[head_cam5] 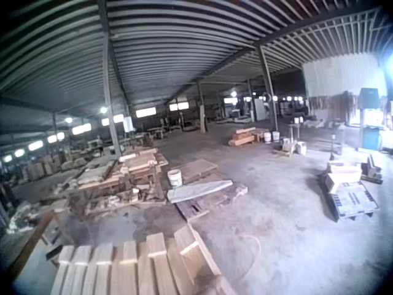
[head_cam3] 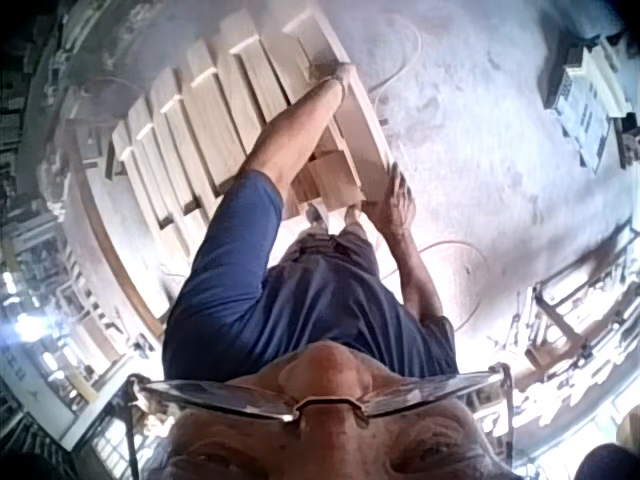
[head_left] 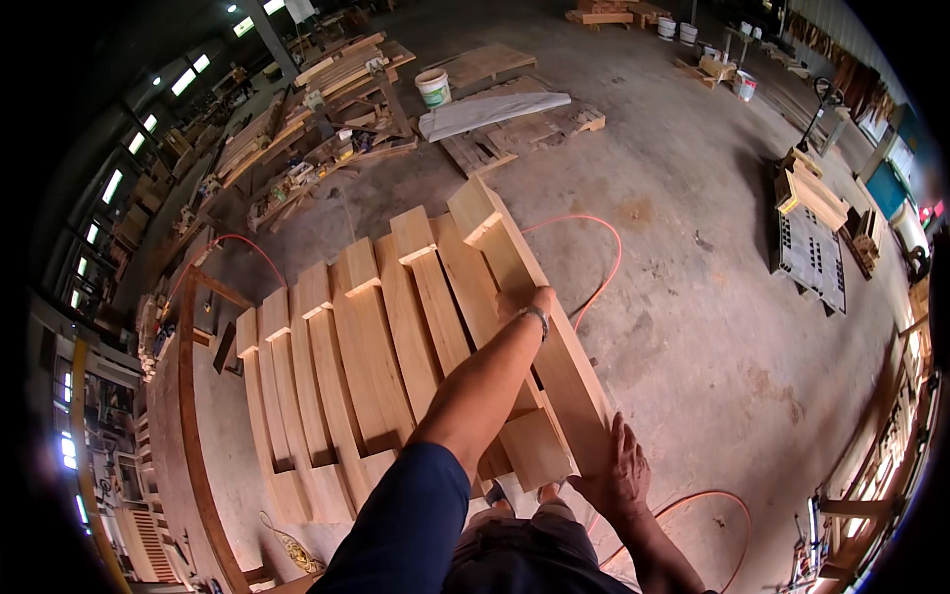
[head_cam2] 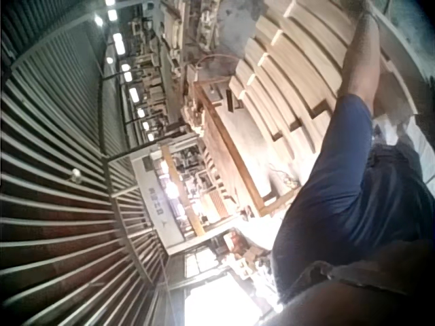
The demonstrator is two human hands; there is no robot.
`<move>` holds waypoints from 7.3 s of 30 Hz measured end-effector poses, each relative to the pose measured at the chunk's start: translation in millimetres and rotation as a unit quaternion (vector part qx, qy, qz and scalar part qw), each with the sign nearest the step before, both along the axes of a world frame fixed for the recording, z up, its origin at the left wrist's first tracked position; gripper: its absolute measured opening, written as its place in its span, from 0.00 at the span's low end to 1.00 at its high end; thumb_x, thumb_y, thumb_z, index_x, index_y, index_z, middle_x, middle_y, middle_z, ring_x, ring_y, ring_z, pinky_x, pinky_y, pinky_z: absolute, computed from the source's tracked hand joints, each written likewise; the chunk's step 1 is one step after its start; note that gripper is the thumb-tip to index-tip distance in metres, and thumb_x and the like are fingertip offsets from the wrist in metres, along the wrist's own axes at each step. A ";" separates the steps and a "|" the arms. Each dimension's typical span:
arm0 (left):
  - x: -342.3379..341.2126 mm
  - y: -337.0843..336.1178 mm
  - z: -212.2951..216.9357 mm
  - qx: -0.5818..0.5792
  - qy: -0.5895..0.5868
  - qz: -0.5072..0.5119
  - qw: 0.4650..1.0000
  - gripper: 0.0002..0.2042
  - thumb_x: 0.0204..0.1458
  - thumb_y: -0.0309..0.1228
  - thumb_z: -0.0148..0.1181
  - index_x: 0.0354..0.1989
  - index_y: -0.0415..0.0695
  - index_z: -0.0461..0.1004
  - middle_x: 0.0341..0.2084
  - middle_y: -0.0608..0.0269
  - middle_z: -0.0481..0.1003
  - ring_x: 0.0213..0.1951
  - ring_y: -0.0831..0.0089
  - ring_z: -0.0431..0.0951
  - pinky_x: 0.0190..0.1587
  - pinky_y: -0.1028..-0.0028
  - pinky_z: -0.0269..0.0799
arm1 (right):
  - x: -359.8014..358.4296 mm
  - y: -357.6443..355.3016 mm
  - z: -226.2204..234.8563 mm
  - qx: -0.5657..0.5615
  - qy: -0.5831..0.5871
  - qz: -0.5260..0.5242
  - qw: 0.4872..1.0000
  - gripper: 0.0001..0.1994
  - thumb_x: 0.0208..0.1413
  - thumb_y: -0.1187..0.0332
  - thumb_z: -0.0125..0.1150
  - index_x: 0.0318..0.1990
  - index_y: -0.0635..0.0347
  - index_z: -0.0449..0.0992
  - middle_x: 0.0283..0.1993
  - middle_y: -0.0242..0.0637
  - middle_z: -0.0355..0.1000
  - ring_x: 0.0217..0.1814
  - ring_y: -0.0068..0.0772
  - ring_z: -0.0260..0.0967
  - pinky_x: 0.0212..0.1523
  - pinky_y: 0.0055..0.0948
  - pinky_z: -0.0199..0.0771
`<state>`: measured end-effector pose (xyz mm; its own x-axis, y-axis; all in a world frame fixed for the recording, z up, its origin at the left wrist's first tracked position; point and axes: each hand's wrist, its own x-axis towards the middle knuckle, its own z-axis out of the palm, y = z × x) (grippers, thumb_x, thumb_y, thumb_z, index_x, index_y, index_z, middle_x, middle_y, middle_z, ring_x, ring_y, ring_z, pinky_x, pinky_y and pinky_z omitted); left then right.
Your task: The person assembles wooden frames by picking up planks from a stack, placing them on a workbench, and joining them with a chisel and pliers. The person repeatedly handles multiple planks, aligns them into rectangular frames, and secures the joints.
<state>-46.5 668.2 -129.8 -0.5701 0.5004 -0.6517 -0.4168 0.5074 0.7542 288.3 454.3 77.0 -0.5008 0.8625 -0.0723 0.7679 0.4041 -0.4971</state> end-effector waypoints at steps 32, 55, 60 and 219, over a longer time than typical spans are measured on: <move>7.0 -226.8 88.9 -0.013 0.568 -0.246 0.785 0.29 0.49 0.38 0.74 0.60 0.42 0.75 0.70 0.38 0.63 0.71 0.38 0.60 0.71 0.50 0.64 | 10.7 11.9 -173.9 -0.198 0.121 -0.097 0.968 0.33 0.63 0.49 0.65 0.65 0.66 0.69 0.58 0.58 0.77 0.54 0.53 0.80 0.53 0.46 0.80; 61.2 -590.6 108.0 0.007 0.578 -0.217 0.787 0.37 0.49 0.39 0.73 0.69 0.41 0.69 0.72 0.41 0.61 0.74 0.39 0.57 0.72 0.42 0.56 | -18.7 -60.0 -237.7 -0.484 0.437 -0.598 0.466 0.65 0.49 0.15 0.48 0.82 0.54 0.38 0.81 0.58 0.48 0.80 0.62 0.52 0.74 0.63 0.57; 74.2 -622.8 117.0 0.010 0.597 -0.176 0.782 0.34 0.51 0.40 0.72 0.67 0.40 0.71 0.70 0.42 0.63 0.73 0.42 0.60 0.69 0.44 0.62 | -79.9 -54.6 -228.4 -0.420 0.537 -0.577 0.450 0.59 0.52 0.14 0.41 0.77 0.55 0.56 0.78 0.51 0.58 0.79 0.46 0.57 0.78 0.52 0.52; -383.2 -3390.6 -137.5 -0.343 -0.130 0.333 0.869 0.21 0.58 0.52 0.60 0.34 0.46 0.86 0.32 0.52 0.85 0.38 0.60 0.86 0.45 0.61 0.80 | -1080.4 -2678.1 -292.4 -0.416 -0.275 0.321 0.805 0.19 0.65 0.57 0.66 0.44 0.70 0.80 0.34 0.48 0.82 0.34 0.41 0.83 0.34 0.38 0.85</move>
